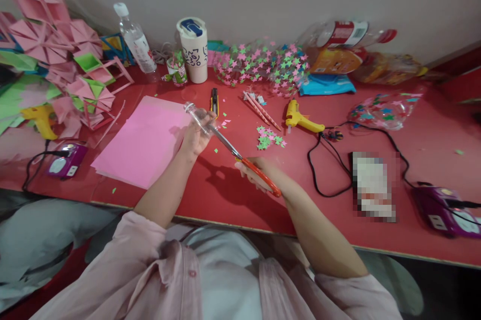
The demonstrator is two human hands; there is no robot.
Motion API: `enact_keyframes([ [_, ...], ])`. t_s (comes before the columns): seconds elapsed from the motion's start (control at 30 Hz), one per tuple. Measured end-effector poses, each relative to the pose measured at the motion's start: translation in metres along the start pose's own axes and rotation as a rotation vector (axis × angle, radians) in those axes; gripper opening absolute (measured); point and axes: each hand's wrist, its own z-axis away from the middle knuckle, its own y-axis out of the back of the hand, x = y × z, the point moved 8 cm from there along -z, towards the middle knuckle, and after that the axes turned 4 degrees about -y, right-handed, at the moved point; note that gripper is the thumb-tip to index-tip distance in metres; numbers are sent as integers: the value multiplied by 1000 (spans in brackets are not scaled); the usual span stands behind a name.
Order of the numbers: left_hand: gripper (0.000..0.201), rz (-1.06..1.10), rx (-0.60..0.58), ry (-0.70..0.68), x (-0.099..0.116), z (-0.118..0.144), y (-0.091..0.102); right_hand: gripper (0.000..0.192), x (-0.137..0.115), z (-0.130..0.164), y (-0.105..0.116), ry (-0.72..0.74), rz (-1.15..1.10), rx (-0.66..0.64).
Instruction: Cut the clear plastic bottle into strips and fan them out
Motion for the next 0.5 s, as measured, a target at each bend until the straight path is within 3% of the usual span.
enact_keyframes([
  [0.27, 17, -32, 22, -6, 2, -2, 6, 54, -2, -1, -4, -28, -53, -20],
  [0.5, 22, -48, -121, 1, -2, 2, -6, 54, -8, 0, -5, 67, -66, -17],
])
